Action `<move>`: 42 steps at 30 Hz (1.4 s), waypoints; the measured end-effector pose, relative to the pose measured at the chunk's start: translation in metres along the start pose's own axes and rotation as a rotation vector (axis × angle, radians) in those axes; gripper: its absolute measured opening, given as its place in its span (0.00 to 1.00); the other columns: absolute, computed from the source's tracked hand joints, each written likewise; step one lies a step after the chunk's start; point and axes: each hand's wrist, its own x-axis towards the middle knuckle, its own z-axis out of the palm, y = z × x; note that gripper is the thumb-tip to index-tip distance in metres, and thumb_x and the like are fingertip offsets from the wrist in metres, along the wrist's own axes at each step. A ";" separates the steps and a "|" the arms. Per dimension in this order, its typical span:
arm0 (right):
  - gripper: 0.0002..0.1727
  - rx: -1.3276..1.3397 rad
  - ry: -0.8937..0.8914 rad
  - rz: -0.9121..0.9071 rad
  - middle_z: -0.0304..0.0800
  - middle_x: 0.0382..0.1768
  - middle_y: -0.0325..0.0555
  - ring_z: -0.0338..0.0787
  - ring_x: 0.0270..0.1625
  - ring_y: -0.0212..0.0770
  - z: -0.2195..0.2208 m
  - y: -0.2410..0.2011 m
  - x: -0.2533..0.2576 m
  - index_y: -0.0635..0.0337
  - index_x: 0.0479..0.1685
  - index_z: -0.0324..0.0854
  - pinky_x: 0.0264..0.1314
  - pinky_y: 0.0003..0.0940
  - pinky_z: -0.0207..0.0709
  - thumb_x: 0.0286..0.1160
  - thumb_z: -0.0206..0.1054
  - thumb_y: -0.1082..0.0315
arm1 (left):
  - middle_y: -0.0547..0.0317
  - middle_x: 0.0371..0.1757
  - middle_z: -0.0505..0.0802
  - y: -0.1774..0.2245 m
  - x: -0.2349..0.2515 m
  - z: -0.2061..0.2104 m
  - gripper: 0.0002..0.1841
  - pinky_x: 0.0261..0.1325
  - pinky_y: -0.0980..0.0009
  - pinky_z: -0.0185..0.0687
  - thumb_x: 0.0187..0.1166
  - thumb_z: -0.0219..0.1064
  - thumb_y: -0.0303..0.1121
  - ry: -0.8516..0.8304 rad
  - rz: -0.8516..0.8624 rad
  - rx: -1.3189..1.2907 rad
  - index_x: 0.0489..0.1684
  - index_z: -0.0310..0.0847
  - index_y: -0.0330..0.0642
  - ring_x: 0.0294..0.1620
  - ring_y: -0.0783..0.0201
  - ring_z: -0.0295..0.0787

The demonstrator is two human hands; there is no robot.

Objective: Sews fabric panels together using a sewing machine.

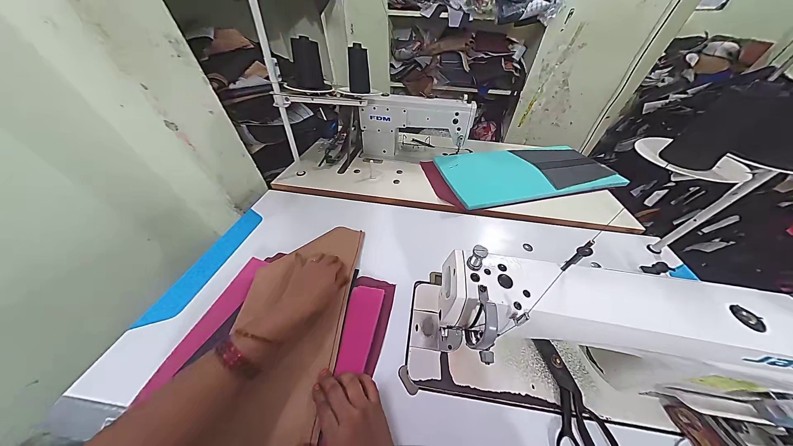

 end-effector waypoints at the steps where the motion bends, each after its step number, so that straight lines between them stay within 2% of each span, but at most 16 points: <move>1: 0.31 -0.013 0.012 -0.005 0.92 0.65 0.45 0.91 0.64 0.48 0.000 0.000 0.001 0.59 0.58 0.92 0.63 0.48 0.80 0.77 0.61 0.41 | 0.42 0.89 0.71 -0.001 -0.006 0.010 0.30 0.87 0.26 0.38 0.95 0.43 0.50 -0.025 -0.023 -0.030 0.85 0.70 0.39 0.92 0.35 0.57; 4: 0.32 -0.023 0.004 -0.010 0.92 0.66 0.45 0.91 0.63 0.47 0.000 -0.001 0.001 0.59 0.58 0.92 0.63 0.48 0.80 0.76 0.61 0.40 | 0.56 0.93 0.66 -0.012 -0.002 0.047 0.29 0.88 0.25 0.22 0.95 0.40 0.50 0.032 -0.022 -0.145 0.90 0.66 0.48 0.96 0.42 0.46; 8: 0.31 -0.045 0.022 -0.017 0.92 0.66 0.45 0.91 0.62 0.47 0.001 0.001 0.000 0.58 0.57 0.92 0.61 0.47 0.80 0.77 0.61 0.40 | 0.56 0.92 0.69 -0.015 0.003 0.058 0.27 0.89 0.28 0.20 0.95 0.41 0.47 0.107 0.025 -0.194 0.87 0.69 0.48 0.96 0.44 0.48; 11: 0.33 -0.028 0.012 -0.027 0.92 0.66 0.45 0.91 0.63 0.48 0.000 0.003 0.000 0.58 0.58 0.92 0.62 0.47 0.80 0.75 0.61 0.37 | 0.58 0.92 0.69 -0.015 0.003 0.060 0.26 0.88 0.27 0.20 0.95 0.42 0.46 0.124 0.033 -0.192 0.88 0.69 0.55 0.96 0.44 0.49; 13: 0.42 0.014 -0.048 -0.086 0.89 0.70 0.49 0.89 0.67 0.50 -0.004 0.008 -0.005 0.58 0.63 0.90 0.64 0.50 0.79 0.66 0.63 0.28 | 0.58 0.92 0.68 -0.015 0.001 0.060 0.26 0.88 0.26 0.19 0.95 0.41 0.46 0.114 0.048 -0.190 0.88 0.69 0.56 0.96 0.43 0.48; 14: 0.49 0.048 -0.119 -0.128 0.85 0.74 0.53 0.86 0.71 0.53 -0.009 0.010 -0.009 0.59 0.68 0.86 0.69 0.52 0.77 0.56 0.69 0.26 | 0.58 0.92 0.68 -0.015 -0.001 0.062 0.26 0.88 0.26 0.18 0.95 0.40 0.47 0.115 0.055 -0.191 0.88 0.69 0.56 0.96 0.43 0.47; 16: 0.60 0.087 -0.274 -0.207 0.75 0.81 0.59 0.76 0.82 0.58 -0.022 0.012 -0.020 0.60 0.79 0.77 0.82 0.58 0.67 0.38 0.83 0.31 | 0.58 0.92 0.69 -0.012 -0.007 0.067 0.27 0.88 0.26 0.18 0.95 0.39 0.47 0.148 0.074 -0.194 0.87 0.71 0.56 0.96 0.43 0.48; 17: 0.63 0.077 -0.321 -0.233 0.72 0.84 0.60 0.71 0.86 0.60 -0.027 0.010 -0.026 0.60 0.82 0.74 0.85 0.65 0.61 0.32 0.89 0.39 | 0.58 0.92 0.69 -0.010 -0.013 0.070 0.27 0.88 0.26 0.18 0.95 0.38 0.47 0.155 0.074 -0.197 0.87 0.71 0.56 0.96 0.43 0.48; 18: 0.61 0.037 -0.338 -0.248 0.70 0.85 0.59 0.69 0.87 0.61 -0.029 0.006 -0.033 0.59 0.84 0.72 0.85 0.70 0.56 0.34 0.91 0.48 | 0.59 0.92 0.69 -0.007 -0.020 0.073 0.27 0.88 0.27 0.18 0.95 0.38 0.48 0.155 0.073 -0.200 0.87 0.71 0.57 0.96 0.43 0.48; 20: 0.36 -0.139 -0.214 -0.242 0.80 0.80 0.51 0.76 0.83 0.57 -0.023 -0.004 -0.039 0.56 0.77 0.79 0.80 0.69 0.64 0.60 0.77 0.70 | 0.59 0.91 0.69 -0.003 -0.035 0.079 0.27 0.88 0.26 0.19 0.95 0.38 0.48 0.166 0.067 -0.206 0.87 0.71 0.57 0.96 0.43 0.50; 21: 0.27 -0.232 -0.125 -0.224 0.84 0.76 0.48 0.80 0.80 0.53 -0.017 -0.007 -0.039 0.56 0.72 0.84 0.78 0.65 0.69 0.68 0.69 0.73 | 0.58 0.91 0.70 0.000 -0.042 0.081 0.27 0.88 0.26 0.19 0.95 0.38 0.48 0.170 0.066 -0.211 0.86 0.72 0.56 0.95 0.43 0.50; 23: 0.19 -0.305 -0.004 -0.248 0.93 0.65 0.46 0.89 0.70 0.49 -0.013 -0.010 -0.038 0.55 0.60 0.90 0.72 0.55 0.79 0.73 0.63 0.73 | 0.58 0.91 0.70 0.004 -0.055 0.087 0.27 0.88 0.26 0.20 0.94 0.39 0.47 0.181 0.069 -0.224 0.86 0.73 0.56 0.95 0.43 0.51; 26: 0.16 -0.244 0.068 -0.335 0.98 0.53 0.43 0.95 0.60 0.43 -0.028 -0.015 -0.043 0.54 0.50 0.94 0.66 0.44 0.84 0.73 0.61 0.74 | 0.59 0.94 0.64 0.013 -0.073 0.085 0.27 0.89 0.29 0.21 0.95 0.39 0.49 0.049 0.072 -0.212 0.89 0.67 0.61 0.97 0.45 0.45; 31: 0.16 -0.126 0.045 -0.355 0.99 0.49 0.38 0.95 0.56 0.38 -0.084 -0.014 -0.066 0.51 0.47 0.94 0.67 0.36 0.82 0.72 0.60 0.75 | 0.53 0.97 0.53 0.047 -0.100 0.073 0.31 0.88 0.27 0.32 0.93 0.40 0.57 -0.216 0.136 -0.116 0.96 0.51 0.66 0.97 0.39 0.39; 38: 0.15 -0.161 0.024 -0.249 0.99 0.43 0.35 0.95 0.50 0.34 -0.156 -0.006 -0.142 0.48 0.42 0.94 0.63 0.30 0.81 0.74 0.59 0.72 | 0.53 0.96 0.58 0.148 -0.142 0.112 0.30 0.87 0.23 0.27 0.93 0.37 0.56 -0.052 0.117 -0.168 0.94 0.58 0.63 0.96 0.39 0.42; 42: 0.15 -0.127 -0.005 -0.263 0.99 0.47 0.36 0.94 0.55 0.35 -0.167 0.011 -0.168 0.49 0.47 0.93 0.65 0.30 0.81 0.76 0.59 0.73 | 0.53 0.96 0.57 0.174 -0.146 0.118 0.30 0.87 0.24 0.23 0.93 0.37 0.54 -0.014 0.075 -0.186 0.94 0.58 0.62 0.97 0.38 0.40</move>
